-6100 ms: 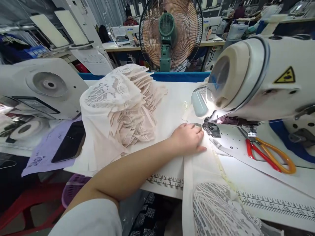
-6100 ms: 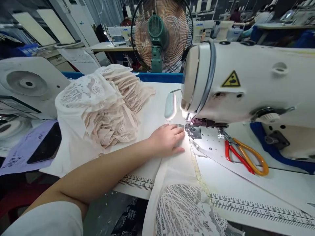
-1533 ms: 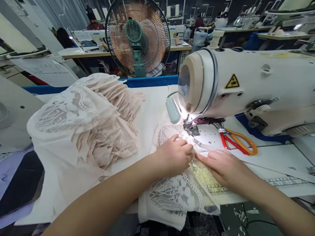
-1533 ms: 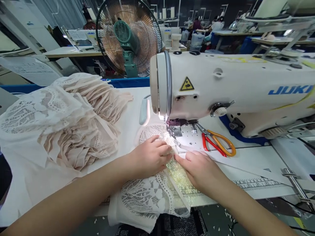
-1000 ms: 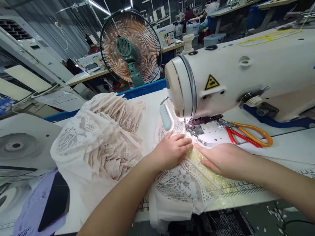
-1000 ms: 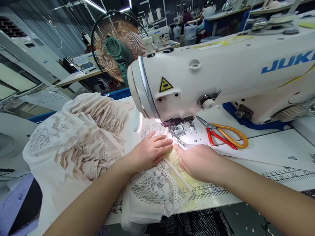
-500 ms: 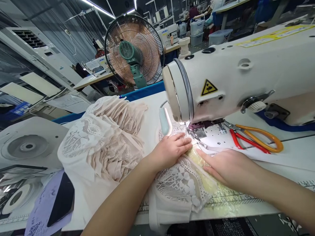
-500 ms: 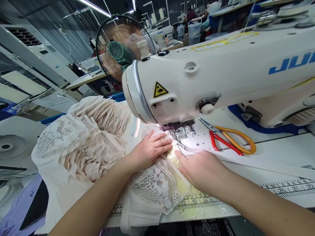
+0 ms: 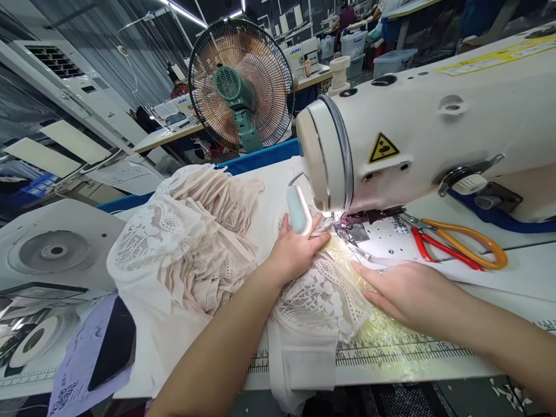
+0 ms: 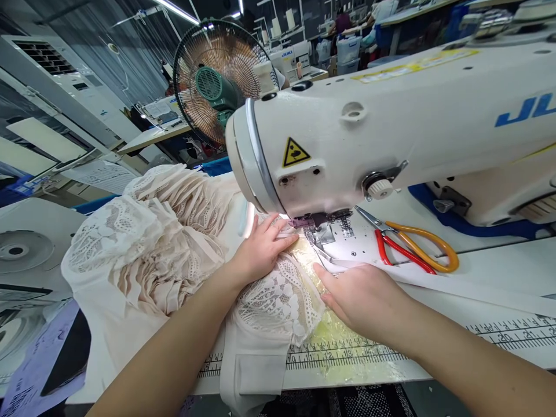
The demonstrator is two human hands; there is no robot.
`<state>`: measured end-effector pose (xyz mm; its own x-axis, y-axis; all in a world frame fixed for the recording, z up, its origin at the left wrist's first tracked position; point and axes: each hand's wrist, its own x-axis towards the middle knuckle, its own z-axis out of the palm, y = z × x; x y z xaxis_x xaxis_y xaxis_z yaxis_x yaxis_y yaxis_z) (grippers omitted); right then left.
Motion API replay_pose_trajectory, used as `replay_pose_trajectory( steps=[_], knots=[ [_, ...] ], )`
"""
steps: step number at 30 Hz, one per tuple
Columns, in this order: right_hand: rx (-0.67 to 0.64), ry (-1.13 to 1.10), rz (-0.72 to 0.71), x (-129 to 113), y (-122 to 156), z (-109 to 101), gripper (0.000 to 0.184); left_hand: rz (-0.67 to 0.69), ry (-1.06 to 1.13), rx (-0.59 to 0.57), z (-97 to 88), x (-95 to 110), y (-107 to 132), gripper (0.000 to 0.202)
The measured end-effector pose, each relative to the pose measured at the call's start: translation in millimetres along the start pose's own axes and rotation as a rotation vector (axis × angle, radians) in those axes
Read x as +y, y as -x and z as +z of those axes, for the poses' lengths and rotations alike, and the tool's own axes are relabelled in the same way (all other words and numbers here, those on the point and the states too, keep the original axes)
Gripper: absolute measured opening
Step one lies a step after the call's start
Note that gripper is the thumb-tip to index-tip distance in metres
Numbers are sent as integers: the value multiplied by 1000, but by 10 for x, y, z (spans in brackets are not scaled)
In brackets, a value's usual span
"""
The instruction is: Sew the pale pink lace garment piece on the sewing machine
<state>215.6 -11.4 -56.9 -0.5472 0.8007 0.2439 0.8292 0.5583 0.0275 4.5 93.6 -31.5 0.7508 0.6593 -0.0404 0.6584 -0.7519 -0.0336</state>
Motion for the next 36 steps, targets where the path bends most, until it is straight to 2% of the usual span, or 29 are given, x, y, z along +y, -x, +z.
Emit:
replay_pose_trajectory(
  steps=[4,7,10,12,14,18,23,26,32,36],
  knots=[
    [-17,13,51,-13,21,33,36,-116,63,14,-21,-31,6,46],
    [-29,1,70,-20,32,39,36,-124,58,148,-115,-2,56,42],
    [-91,-64,93,-16,48,21,38,25,131,269,-209,86,114,35],
    [-132,-138,119,-13,74,9,38,187,186,244,-223,154,132,32],
    [-129,-206,148,-23,121,2,38,263,163,158,-192,202,124,25],
    [-16,-299,206,-109,274,-9,35,185,165,32,-96,205,78,16],
    [57,-449,313,-329,490,-40,29,120,444,54,-37,128,92,9],
    [79,-496,373,-479,548,-65,35,94,693,74,-4,87,117,8],
    [0,-580,242,-775,370,-157,44,-6,1060,170,40,46,110,8],
    [-87,-636,242,-899,179,-173,41,-90,1227,254,16,41,113,8]
  ],
)
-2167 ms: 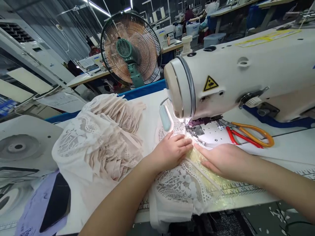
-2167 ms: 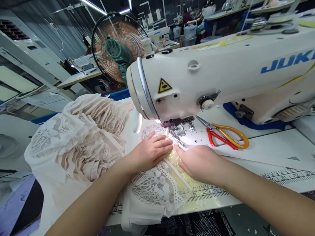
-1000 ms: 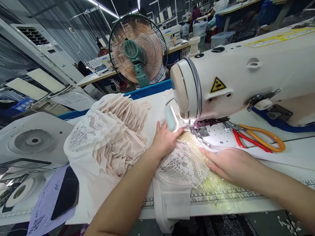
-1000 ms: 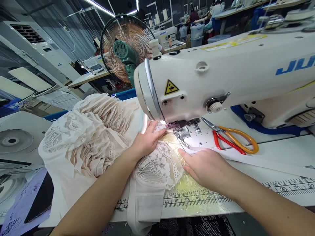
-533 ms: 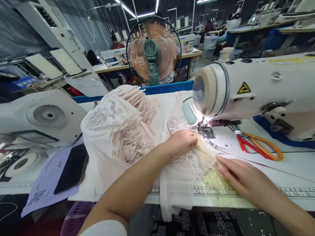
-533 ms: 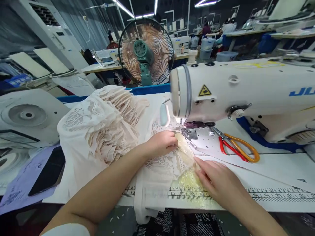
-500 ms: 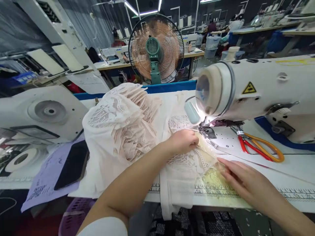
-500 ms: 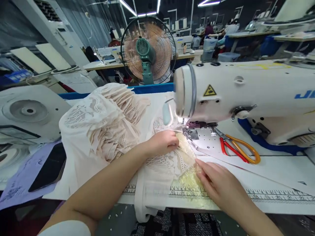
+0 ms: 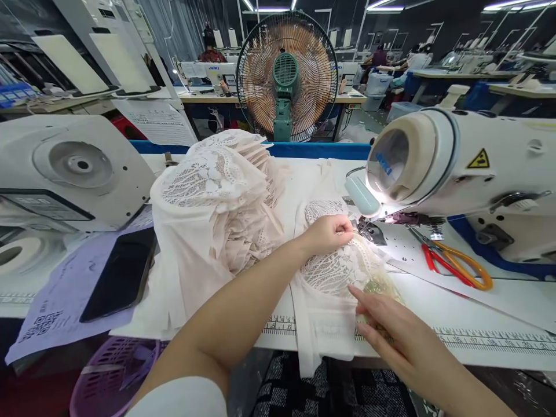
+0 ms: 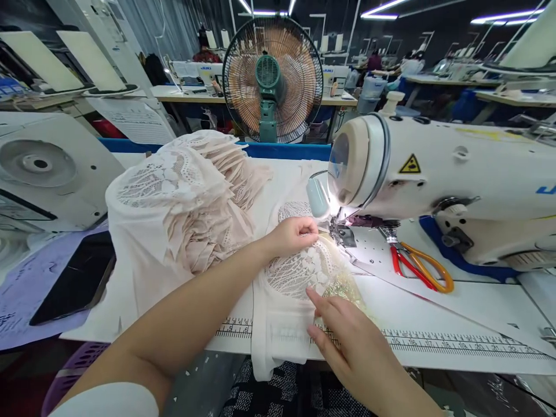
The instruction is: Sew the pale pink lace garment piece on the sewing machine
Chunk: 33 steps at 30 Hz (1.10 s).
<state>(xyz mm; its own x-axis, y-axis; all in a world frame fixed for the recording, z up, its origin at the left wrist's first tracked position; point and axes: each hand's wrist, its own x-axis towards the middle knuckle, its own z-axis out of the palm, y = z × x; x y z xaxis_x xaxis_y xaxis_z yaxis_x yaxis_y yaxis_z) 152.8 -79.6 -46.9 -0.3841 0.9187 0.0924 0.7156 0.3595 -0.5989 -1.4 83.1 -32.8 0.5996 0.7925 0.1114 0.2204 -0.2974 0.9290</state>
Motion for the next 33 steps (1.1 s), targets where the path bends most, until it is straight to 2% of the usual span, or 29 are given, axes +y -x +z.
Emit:
replay_pose_trajectory(
  steps=[4,8,10,14,17,19,21,23,26,28,31,33],
  knots=[
    [-11,65,53,-46,-102,25,41,-65,78,83,1,-5,-8,8],
    [18,191,63,-62,-144,20,40,4,63,218,31,-52,-34,9],
    [32,182,78,-52,-164,20,36,13,21,226,44,-60,-31,13],
    [121,99,110,17,-187,32,30,29,-272,106,73,-16,22,36],
    [159,186,77,50,-161,58,29,4,-518,39,113,33,57,33],
    [143,291,15,40,-141,86,32,-107,-516,54,139,58,60,18],
    [146,377,-47,18,-141,111,28,-176,-452,78,154,77,51,23],
    [140,438,-102,12,-170,106,15,-190,-442,70,155,98,39,29],
    [86,511,-180,74,-232,8,25,-247,-532,32,139,132,33,30],
    [66,545,-237,162,-253,-102,30,-209,-655,-35,134,143,42,28],
    [61,567,-308,324,-233,-255,31,-62,-857,-161,163,147,62,27],
    [74,554,-334,423,-199,-309,29,-108,-918,-174,211,161,72,30]
  ],
)
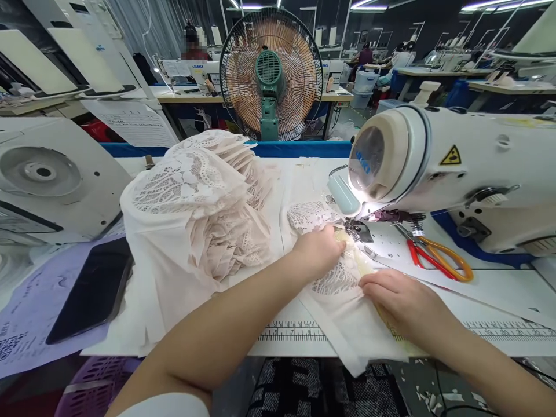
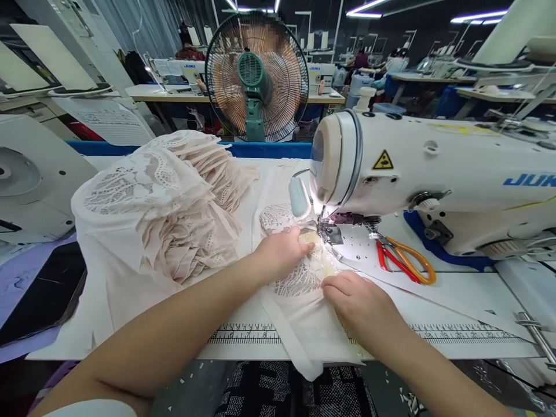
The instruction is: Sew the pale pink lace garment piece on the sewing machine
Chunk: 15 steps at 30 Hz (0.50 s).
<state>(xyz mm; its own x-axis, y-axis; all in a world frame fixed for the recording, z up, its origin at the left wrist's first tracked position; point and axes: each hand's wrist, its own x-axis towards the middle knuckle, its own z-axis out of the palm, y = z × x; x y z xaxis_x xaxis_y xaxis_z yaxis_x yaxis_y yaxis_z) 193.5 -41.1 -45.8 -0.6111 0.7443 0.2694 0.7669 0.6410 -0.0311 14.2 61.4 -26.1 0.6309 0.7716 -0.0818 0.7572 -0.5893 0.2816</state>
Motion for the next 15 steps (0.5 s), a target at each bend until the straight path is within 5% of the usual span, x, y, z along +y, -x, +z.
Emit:
replay_pose_trajectory(
  steps=[9,15],
  knots=[
    [120,-28,-71,78,142,167,32,-347,141,25,26,232,5,41],
    [147,-32,-29,136,83,175,31,-52,-100,136,115,205,-13,30]
  ],
)
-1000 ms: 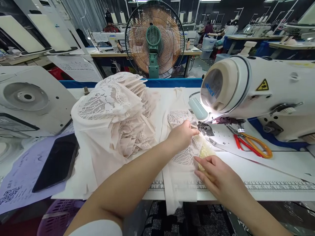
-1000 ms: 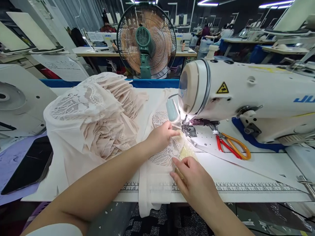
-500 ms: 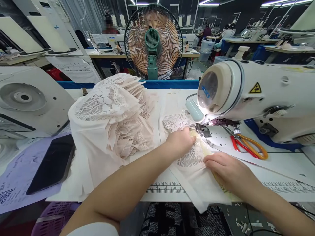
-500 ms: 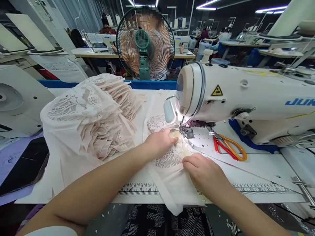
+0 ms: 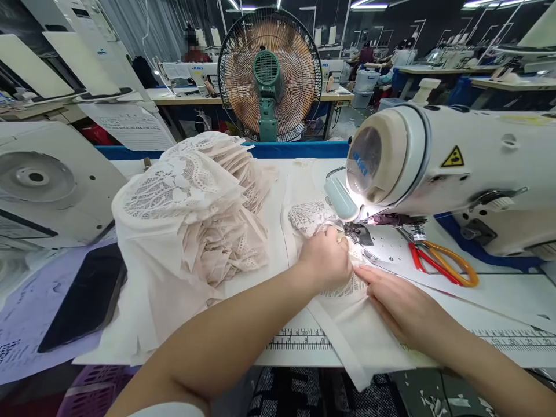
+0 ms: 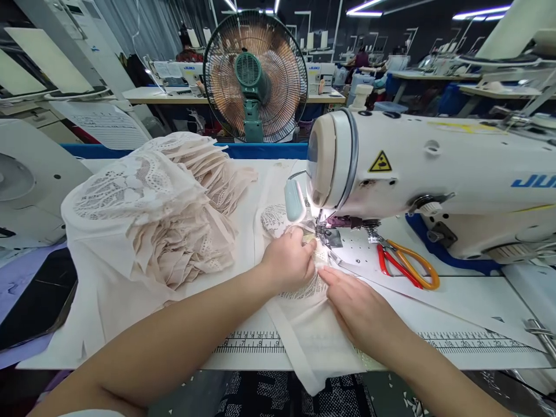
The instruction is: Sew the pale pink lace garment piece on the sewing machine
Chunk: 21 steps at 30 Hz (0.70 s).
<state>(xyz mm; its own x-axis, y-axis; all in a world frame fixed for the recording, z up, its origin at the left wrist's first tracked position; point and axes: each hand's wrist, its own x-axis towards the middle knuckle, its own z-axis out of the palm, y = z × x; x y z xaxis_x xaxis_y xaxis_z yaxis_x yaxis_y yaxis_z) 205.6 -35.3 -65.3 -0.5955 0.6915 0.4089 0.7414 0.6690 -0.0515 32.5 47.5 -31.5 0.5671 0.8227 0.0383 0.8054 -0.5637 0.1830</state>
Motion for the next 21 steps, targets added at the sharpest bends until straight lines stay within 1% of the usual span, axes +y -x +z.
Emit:
replay_pose_trajectory(
  steps=[1,5,9,11,14,16,19,21],
  knots=[
    [1,-2,-2,10,-12,-2,31,32,-29,21,22,-5,-4,31],
    [-17,-23,-9,44,-46,-11,30,27,-41,73,94,-16,-29,35],
    [-44,-18,9,63,-56,-14,33,59,-59,116,100,-22,-34,37],
    [-47,-13,2,67,-59,-18,34,101,-79,127,89,-34,-26,36],
    [-36,-7,-25,62,-77,-40,33,206,-98,108,86,-65,-15,39],
    [-28,0,-39,55,-98,-62,32,264,-102,125,103,-89,-13,39],
    [-16,12,-55,51,-124,-88,32,301,-99,186,142,-119,-15,37],
    [-13,11,-59,58,-128,-91,33,304,-86,193,160,-128,-17,37]
  ],
)
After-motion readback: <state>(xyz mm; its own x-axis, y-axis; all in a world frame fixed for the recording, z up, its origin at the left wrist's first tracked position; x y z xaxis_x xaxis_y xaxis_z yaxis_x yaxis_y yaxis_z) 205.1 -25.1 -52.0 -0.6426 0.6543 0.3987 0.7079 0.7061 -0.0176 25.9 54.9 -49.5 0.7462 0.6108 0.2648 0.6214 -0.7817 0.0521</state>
